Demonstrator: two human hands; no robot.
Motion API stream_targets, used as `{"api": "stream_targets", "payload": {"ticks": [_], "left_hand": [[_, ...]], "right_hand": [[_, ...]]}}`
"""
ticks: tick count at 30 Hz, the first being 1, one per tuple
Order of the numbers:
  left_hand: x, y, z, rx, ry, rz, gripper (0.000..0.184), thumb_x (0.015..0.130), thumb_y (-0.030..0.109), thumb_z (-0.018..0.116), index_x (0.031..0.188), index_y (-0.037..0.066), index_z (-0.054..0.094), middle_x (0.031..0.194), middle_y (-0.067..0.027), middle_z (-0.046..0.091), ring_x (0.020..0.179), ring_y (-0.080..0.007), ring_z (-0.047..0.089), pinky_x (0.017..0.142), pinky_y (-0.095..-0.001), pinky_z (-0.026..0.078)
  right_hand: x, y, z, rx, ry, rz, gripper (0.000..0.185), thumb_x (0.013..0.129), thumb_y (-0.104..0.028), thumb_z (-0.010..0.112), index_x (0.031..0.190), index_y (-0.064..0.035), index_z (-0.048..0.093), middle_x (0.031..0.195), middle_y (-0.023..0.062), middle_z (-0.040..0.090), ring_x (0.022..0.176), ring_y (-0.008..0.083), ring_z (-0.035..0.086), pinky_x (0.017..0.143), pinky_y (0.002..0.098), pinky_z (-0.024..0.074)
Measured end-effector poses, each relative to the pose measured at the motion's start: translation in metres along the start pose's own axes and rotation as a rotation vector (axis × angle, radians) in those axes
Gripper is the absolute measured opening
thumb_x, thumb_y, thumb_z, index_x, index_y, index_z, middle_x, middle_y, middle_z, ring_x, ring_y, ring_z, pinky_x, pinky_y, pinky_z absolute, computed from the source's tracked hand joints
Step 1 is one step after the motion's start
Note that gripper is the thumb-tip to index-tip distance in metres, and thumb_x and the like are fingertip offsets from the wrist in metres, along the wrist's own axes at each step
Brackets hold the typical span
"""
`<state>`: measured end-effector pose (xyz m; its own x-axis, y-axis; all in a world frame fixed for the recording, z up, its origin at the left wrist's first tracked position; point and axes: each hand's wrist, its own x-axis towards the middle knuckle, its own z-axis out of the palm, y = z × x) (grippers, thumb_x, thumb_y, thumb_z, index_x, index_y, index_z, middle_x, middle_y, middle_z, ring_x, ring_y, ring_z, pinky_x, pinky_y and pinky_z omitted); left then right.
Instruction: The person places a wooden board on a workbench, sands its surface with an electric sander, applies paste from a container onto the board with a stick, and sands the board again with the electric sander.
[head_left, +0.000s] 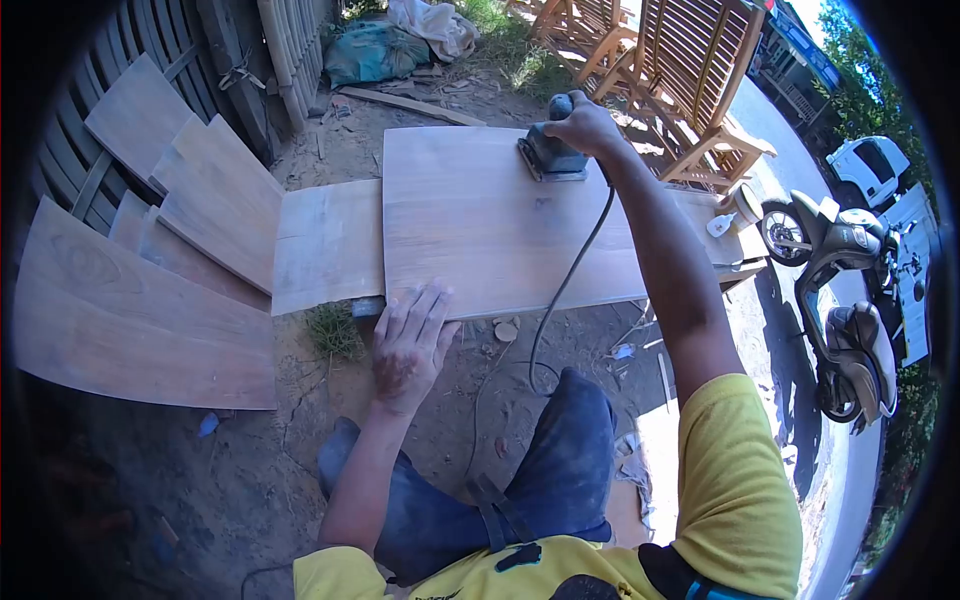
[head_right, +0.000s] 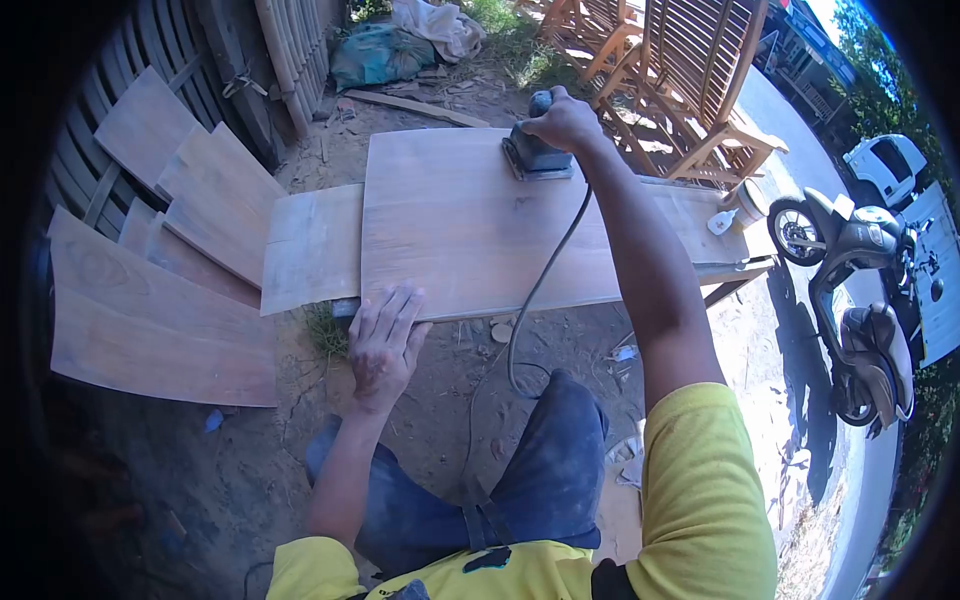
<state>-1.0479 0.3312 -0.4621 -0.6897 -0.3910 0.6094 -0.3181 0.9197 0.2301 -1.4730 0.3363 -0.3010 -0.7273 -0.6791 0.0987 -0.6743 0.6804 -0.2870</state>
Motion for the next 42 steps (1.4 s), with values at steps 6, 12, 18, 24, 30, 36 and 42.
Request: {"api": "stream_targets", "payload": {"ticks": [6,12,18,24,30,36,42], "left_hand": [[0.000,0.001,0.006,0.036,0.011,-0.019,0.053,0.098,0.042,0.073,0.146,0.020,0.065,0.149,0.0036,0.065,0.138,-0.0182,0.058,0.120,-0.0425,0.038],[0.000,0.000,0.012,-0.001,0.040,-0.010,0.053,0.095,0.036,0.077,0.145,0.020,0.066,0.149,0.0033,0.065,0.137,-0.0218,0.058,0.118,-0.0453,0.037],[-0.002,-0.002,0.024,-0.112,0.179,-0.046,0.061,0.091,0.043,0.083,0.137,0.010,0.059,0.145,-0.0099,0.064,0.133,-0.0314,0.058,0.116,-0.0478,0.038],[-0.008,-0.013,0.010,-0.206,0.419,-0.106,0.083,0.081,0.035,0.095,0.141,0.001,0.050,0.149,-0.0209,0.052,0.135,-0.0383,0.053,0.117,-0.0542,0.041],[-0.015,-0.038,0.007,-0.315,0.168,-0.216,0.090,0.086,0.047,0.088,0.155,0.005,0.047,0.157,-0.0166,0.053,0.153,-0.0387,0.043,0.128,-0.0609,0.026],[-0.018,-0.046,0.011,-0.361,0.158,-0.188,0.101,0.085,0.047,0.088,0.163,0.007,0.039,0.163,-0.0142,0.049,0.157,-0.0383,0.037,0.130,-0.0617,0.018],[-0.035,-0.063,-0.002,-0.171,0.158,-0.188,0.091,0.095,0.036,0.064,0.170,0.003,0.025,0.175,-0.0194,0.029,0.165,-0.0434,0.012,0.131,-0.0641,0.005]], "right_hand": [[0.006,0.114,-0.027,-0.018,0.110,0.250,0.088,0.078,-0.047,0.085,0.145,-0.0004,0.052,0.112,0.0233,0.076,0.083,0.0308,0.079,0.068,0.0396,0.0647],[-0.038,0.081,-0.023,-0.019,0.028,0.122,0.089,0.080,-0.049,0.082,0.147,-0.0012,0.051,0.128,0.0260,0.072,0.120,0.0407,0.071,0.104,0.0458,0.0561],[-0.114,-0.073,0.009,0.096,-0.052,-0.215,0.077,0.080,-0.043,0.082,0.138,-0.0002,0.055,0.117,0.0260,0.075,0.112,0.0436,0.072,0.101,0.0475,0.0570],[-0.187,-0.132,0.017,0.164,-0.143,-0.430,0.069,0.080,-0.033,0.080,0.136,0.0005,0.055,0.109,0.0286,0.076,0.106,0.0467,0.073,0.097,0.0494,0.0581],[-0.208,-0.053,-0.012,0.097,-0.052,-0.248,0.078,0.083,-0.037,0.082,0.147,-0.0030,0.051,0.106,0.0291,0.075,0.103,0.0470,0.073,0.094,0.0511,0.0586],[-0.217,-0.084,-0.012,0.106,-0.099,-0.245,0.076,0.084,-0.035,0.081,0.145,-0.0009,0.052,0.106,0.0292,0.075,0.103,0.0466,0.073,0.095,0.0508,0.0588],[-0.248,-0.159,0.020,0.182,-0.151,-0.505,0.069,0.079,-0.031,0.078,0.137,-0.0012,0.056,0.096,0.0311,0.072,0.094,0.0511,0.072,0.087,0.0561,0.0588]]}}
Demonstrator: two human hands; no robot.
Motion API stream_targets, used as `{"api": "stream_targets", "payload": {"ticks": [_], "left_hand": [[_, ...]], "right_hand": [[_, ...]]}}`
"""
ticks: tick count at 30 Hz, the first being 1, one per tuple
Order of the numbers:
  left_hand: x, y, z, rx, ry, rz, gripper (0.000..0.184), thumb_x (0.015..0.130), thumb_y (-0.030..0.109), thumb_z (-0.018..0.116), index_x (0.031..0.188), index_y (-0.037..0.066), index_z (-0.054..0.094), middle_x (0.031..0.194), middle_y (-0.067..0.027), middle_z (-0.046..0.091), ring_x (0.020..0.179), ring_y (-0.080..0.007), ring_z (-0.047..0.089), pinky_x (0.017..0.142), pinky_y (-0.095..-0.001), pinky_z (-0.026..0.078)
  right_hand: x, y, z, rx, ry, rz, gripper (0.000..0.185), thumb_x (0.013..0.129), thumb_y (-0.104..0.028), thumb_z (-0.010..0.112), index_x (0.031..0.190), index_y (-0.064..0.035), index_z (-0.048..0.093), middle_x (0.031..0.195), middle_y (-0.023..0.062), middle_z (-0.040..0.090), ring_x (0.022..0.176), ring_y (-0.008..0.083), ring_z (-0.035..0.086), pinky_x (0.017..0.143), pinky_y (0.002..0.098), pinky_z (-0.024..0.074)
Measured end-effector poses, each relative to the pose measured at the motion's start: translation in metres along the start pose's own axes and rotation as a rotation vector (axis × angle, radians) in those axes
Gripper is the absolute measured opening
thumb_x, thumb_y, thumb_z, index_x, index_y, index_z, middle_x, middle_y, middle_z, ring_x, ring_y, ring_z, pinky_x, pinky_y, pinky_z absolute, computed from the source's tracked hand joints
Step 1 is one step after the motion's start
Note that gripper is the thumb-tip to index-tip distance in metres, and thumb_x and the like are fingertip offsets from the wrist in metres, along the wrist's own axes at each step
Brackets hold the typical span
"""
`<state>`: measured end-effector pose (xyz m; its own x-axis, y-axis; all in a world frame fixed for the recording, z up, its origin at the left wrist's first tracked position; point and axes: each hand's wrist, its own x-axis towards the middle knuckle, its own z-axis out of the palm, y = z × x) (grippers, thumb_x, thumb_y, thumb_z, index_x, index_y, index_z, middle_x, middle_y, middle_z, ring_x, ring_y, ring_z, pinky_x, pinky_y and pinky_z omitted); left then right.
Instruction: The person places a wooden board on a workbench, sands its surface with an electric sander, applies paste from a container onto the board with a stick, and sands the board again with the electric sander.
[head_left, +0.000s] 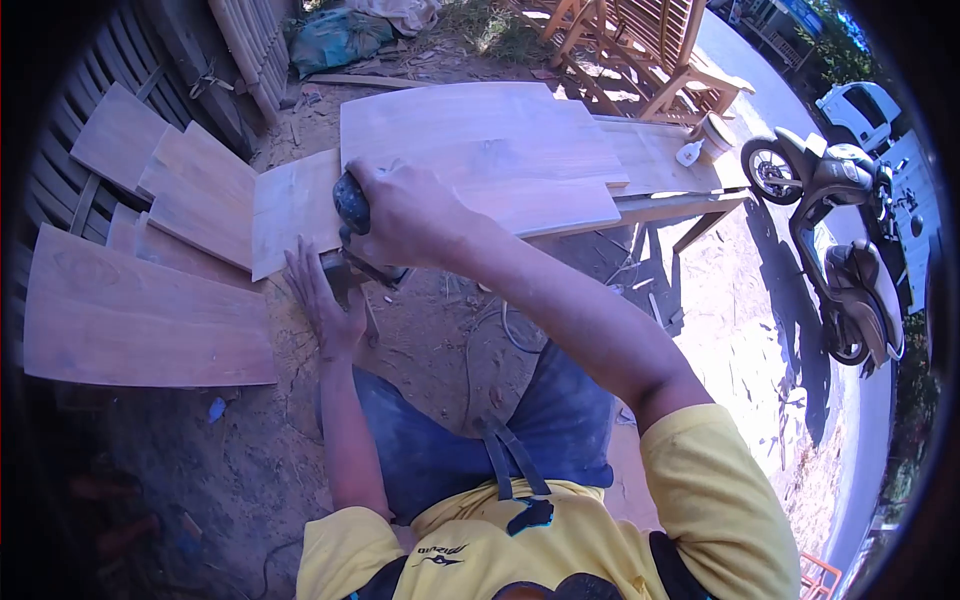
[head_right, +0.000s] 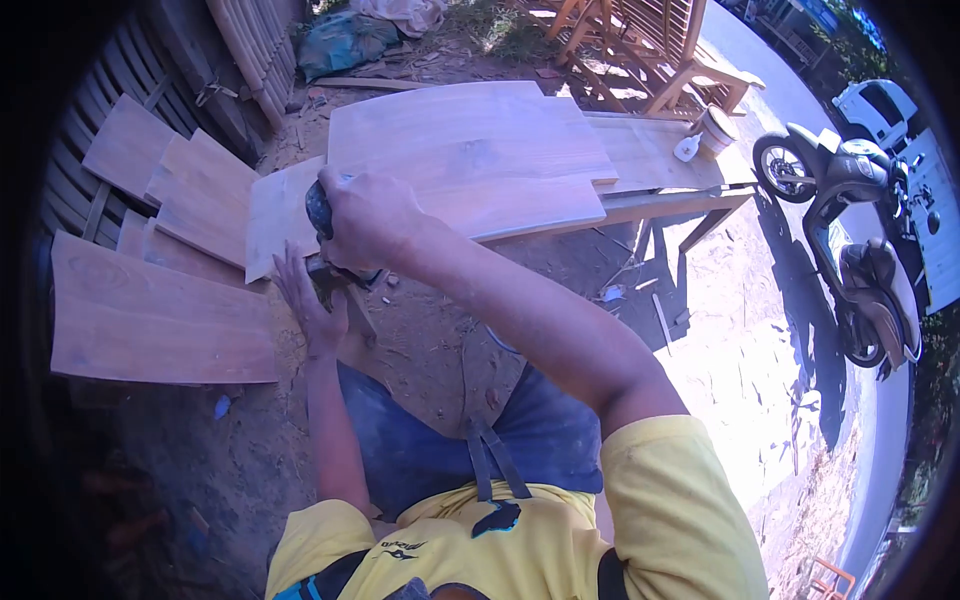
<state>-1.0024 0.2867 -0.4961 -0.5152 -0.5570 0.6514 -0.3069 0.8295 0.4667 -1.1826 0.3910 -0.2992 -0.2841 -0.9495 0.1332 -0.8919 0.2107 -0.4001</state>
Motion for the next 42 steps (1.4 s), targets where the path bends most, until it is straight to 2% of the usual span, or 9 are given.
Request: {"api": "stream_targets", "payload": {"ticks": [6,10,14,18,22,27,30,34,42], "left_hand": [[0.005,0.002,0.000,0.010,0.073,0.000,0.079,0.101,0.040,0.046,0.167,0.000,0.030,0.174,-0.0185,0.034,0.165,-0.0436,0.016,0.130,-0.0650,0.001],[0.053,0.036,-0.018,-0.050,0.167,0.004,0.070,0.105,0.036,0.042,0.164,-0.001,0.038,0.171,-0.0196,0.039,0.162,-0.0434,0.025,0.131,-0.0630,0.009],[0.114,0.074,0.010,0.321,-0.454,-0.017,0.082,0.106,0.052,0.049,0.168,0.001,0.031,0.174,-0.0207,0.030,0.165,-0.0368,0.019,0.134,-0.0522,0.011],[0.144,0.085,0.069,0.368,-0.657,-0.065,0.087,0.105,0.058,0.052,0.172,0.009,0.024,0.178,-0.0195,0.019,0.166,-0.0365,0.012,0.135,-0.0514,0.006],[0.171,0.091,0.092,0.411,-0.660,-0.134,0.089,0.103,0.061,0.054,0.173,0.016,0.023,0.180,-0.0176,0.015,0.167,-0.0352,0.009,0.134,-0.0555,0.003],[0.181,0.090,0.109,0.440,-0.588,-0.285,0.084,0.103,0.057,0.056,0.173,0.022,0.027,0.179,-0.0200,0.016,0.166,-0.0408,0.009,0.133,-0.0588,0.004],[0.185,0.093,0.111,0.465,-0.550,-0.333,0.082,0.102,0.053,0.058,0.172,0.022,0.030,0.178,-0.0217,0.018,0.164,-0.0453,0.011,0.132,-0.0611,0.004],[0.191,0.095,0.106,0.412,-0.557,-0.347,0.081,0.099,0.048,0.061,0.170,0.021,0.034,0.177,-0.0233,0.019,0.163,-0.0489,0.013,0.131,-0.0635,0.004],[0.199,0.096,0.105,0.404,-0.657,-0.418,0.084,0.097,0.047,0.063,0.171,0.022,0.032,0.177,-0.0239,0.019,0.164,-0.0483,0.012,0.132,-0.0633,0.005]], "right_hand": [[-0.016,0.060,-0.028,-0.016,0.058,0.142,0.072,0.081,-0.035,0.080,0.141,-0.0031,0.055,0.101,0.0292,0.074,0.097,0.0489,0.072,0.089,0.0528,0.0590],[-0.031,0.135,-0.070,-0.061,0.088,0.355,0.078,0.083,-0.038,0.081,0.147,-0.0055,0.051,0.112,0.0294,0.073,0.108,0.0479,0.071,0.097,0.0518,0.0560],[-0.031,0.230,-0.094,-0.150,0.216,0.401,0.085,0.080,-0.045,0.084,0.144,-0.0001,0.051,0.116,0.0291,0.074,0.109,0.0457,0.073,0.098,0.0491,0.0574],[-0.006,0.284,-0.118,-0.270,0.233,0.557,0.089,0.084,-0.052,0.081,0.147,0.0014,0.049,0.120,0.0308,0.074,0.112,0.0453,0.073,0.100,0.0480,0.0577],[0.031,0.292,-0.119,-0.196,0.237,0.649,0.086,0.085,-0.049,0.081,0.148,-0.0005,0.049,0.117,0.0302,0.074,0.111,0.0465,0.073,0.100,0.0493,0.0573],[0.044,0.264,-0.100,-0.125,0.247,0.380,0.082,0.084,-0.037,0.084,0.152,-0.0089,0.048,0.106,0.0261,0.072,0.104,0.0503,0.070,0.095,0.0539,0.0577],[0.051,0.278,-0.107,-0.045,0.266,0.550,0.084,0.083,-0.033,0.086,0.154,-0.0104,0.046,0.114,0.0332,0.068,0.105,0.0496,0.070,0.092,0.0560,0.0567],[0.081,0.319,-0.123,-0.146,0.293,0.783,0.082,0.084,-0.041,0.083,0.151,-0.0113,0.047,0.113,0.0338,0.066,0.100,0.0498,0.072,0.087,0.0543,0.0608],[0.189,0.275,-0.087,-0.109,0.273,0.754,0.084,0.085,-0.039,0.083,0.151,-0.0071,0.044,0.114,0.0369,0.063,0.092,0.0512,0.073,0.080,0.0549,0.0621]]}}
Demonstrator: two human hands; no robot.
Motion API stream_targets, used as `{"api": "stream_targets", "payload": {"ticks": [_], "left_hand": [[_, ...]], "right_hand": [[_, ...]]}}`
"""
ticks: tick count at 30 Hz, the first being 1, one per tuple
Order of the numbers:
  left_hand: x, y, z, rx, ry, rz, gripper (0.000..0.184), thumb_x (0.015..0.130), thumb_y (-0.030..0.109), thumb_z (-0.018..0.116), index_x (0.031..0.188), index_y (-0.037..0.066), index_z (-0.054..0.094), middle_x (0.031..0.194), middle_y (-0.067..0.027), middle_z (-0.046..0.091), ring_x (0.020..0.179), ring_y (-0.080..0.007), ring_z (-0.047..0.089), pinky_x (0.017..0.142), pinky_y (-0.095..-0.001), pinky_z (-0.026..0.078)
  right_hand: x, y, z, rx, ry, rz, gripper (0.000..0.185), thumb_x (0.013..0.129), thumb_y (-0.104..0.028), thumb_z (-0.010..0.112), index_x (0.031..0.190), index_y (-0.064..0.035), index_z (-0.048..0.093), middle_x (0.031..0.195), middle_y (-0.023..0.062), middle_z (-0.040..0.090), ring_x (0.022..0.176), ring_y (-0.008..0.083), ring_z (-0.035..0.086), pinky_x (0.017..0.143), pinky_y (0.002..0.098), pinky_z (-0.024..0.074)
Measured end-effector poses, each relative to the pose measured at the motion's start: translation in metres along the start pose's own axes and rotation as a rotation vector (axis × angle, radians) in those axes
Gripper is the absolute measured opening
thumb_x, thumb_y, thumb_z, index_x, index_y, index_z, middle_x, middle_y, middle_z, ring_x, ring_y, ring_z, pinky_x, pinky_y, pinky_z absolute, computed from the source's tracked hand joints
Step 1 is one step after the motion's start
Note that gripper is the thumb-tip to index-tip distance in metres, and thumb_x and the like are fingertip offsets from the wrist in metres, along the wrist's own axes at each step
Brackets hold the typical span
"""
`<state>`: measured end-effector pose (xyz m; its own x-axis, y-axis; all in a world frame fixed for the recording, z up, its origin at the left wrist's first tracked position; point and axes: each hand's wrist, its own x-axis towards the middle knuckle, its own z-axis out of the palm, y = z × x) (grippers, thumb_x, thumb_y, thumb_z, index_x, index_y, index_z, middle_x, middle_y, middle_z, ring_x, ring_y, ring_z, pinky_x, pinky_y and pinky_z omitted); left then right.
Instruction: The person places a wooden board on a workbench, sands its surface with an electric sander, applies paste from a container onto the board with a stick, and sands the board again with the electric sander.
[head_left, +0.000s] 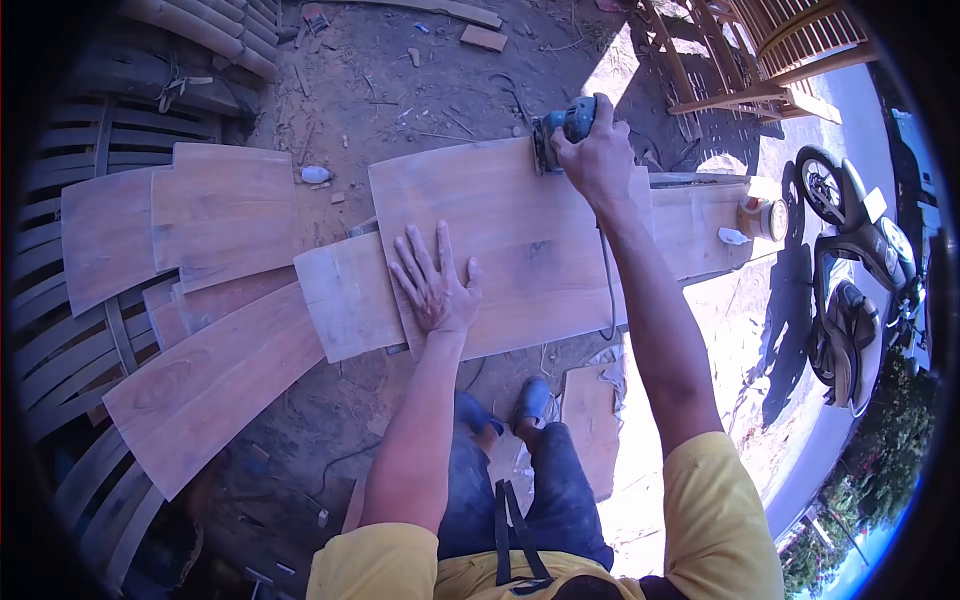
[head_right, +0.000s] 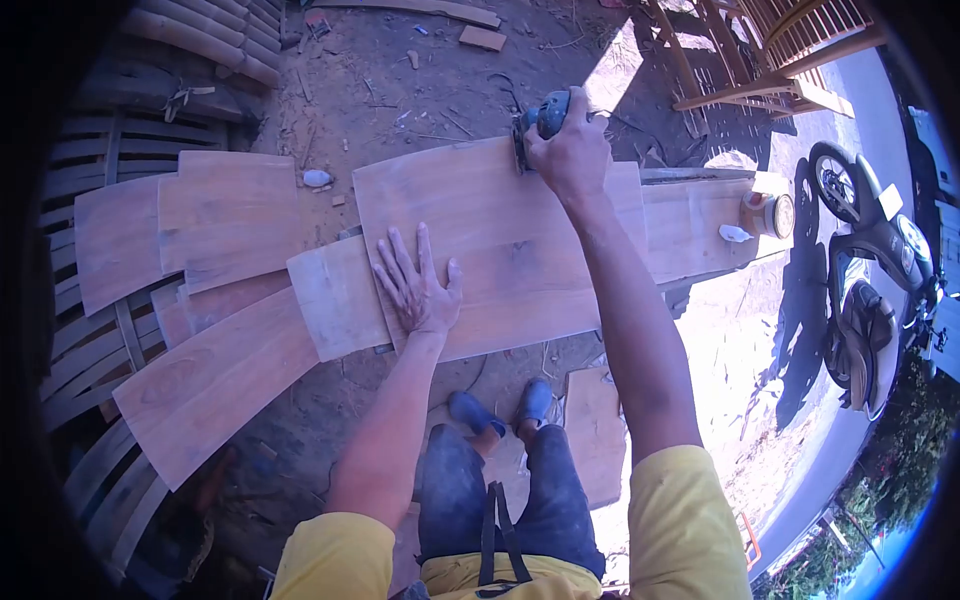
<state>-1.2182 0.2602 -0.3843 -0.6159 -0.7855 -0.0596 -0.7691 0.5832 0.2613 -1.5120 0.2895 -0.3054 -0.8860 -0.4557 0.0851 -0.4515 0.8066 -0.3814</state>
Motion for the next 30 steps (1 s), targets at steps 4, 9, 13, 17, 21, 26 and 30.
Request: {"api": "stream_targets", "payload": {"ticks": [4,9,13,17,21,26,30], "left_hand": [[0.001,0.001,-0.004,0.035,-0.073,-0.017,0.085,0.098,0.047,0.060,0.172,0.024,0.027,0.178,-0.0225,0.015,0.165,-0.0460,0.009,0.132,-0.0623,0.004],[0.002,0.000,-0.001,0.075,-0.065,0.015,0.083,0.100,0.047,0.058,0.173,0.025,0.025,0.179,-0.0212,0.013,0.165,-0.0451,0.008,0.132,-0.0617,0.005],[0.003,0.001,-0.001,0.080,-0.079,-0.013,0.084,0.099,0.049,0.058,0.173,0.027,0.025,0.180,-0.0203,0.012,0.165,-0.0454,0.006,0.132,-0.0627,0.006],[0.003,0.002,-0.002,0.073,-0.075,-0.019,0.086,0.097,0.048,0.060,0.173,0.027,0.025,0.180,-0.0208,0.012,0.165,-0.0464,0.008,0.131,-0.0635,0.007],[0.004,0.003,-0.003,0.081,-0.065,-0.011,0.088,0.096,0.047,0.061,0.173,0.027,0.024,0.179,-0.0216,0.013,0.165,-0.0469,0.009,0.131,-0.0639,0.007],[0.004,0.007,-0.005,0.128,-0.082,-0.028,0.087,0.097,0.044,0.061,0.173,0.025,0.023,0.179,-0.0203,0.012,0.165,-0.0444,0.008,0.132,-0.0618,0.008],[0.003,0.005,-0.003,0.139,-0.098,-0.018,0.089,0.096,0.046,0.062,0.173,0.027,0.023,0.180,-0.0205,0.009,0.166,-0.0445,0.007,0.132,-0.0626,0.005]], "right_hand": [[-0.032,-0.079,0.025,0.230,-0.120,-0.131,0.084,0.084,-0.029,0.085,0.154,-0.0126,0.042,0.115,0.0330,0.058,0.084,0.0522,0.070,0.074,0.0565,0.0613],[-0.041,-0.085,0.017,0.210,-0.343,-0.257,0.087,0.083,-0.029,0.086,0.156,-0.0153,0.041,0.116,0.0317,0.056,0.086,0.0534,0.071,0.077,0.0575,0.0613],[0.001,-0.005,-0.001,0.127,-0.057,-0.119,0.087,0.083,-0.033,0.086,0.155,-0.0145,0.042,0.117,0.0341,0.060,0.090,0.0524,0.071,0.079,0.0577,0.0609],[0.041,0.076,-0.030,-0.062,-0.063,0.093,0.089,0.083,-0.037,0.086,0.157,-0.0136,0.041,0.120,0.0318,0.061,0.097,0.0517,0.073,0.084,0.0566,0.0618],[0.031,0.055,-0.026,-0.046,-0.073,0.076,0.089,0.083,-0.037,0.086,0.156,-0.0133,0.041,0.118,0.0313,0.061,0.094,0.0513,0.073,0.082,0.0557,0.0623],[-0.013,-0.026,-0.003,0.204,-0.252,-0.103,0.088,0.082,-0.030,0.087,0.157,-0.0195,0.041,0.118,0.0278,0.056,0.085,0.0510,0.070,0.075,0.0586,0.0608],[-0.016,-0.018,-0.013,0.179,-0.368,-0.107,0.090,0.084,-0.030,0.086,0.159,-0.0191,0.039,0.123,0.0265,0.055,0.088,0.0505,0.071,0.078,0.0623,0.0605]]}}
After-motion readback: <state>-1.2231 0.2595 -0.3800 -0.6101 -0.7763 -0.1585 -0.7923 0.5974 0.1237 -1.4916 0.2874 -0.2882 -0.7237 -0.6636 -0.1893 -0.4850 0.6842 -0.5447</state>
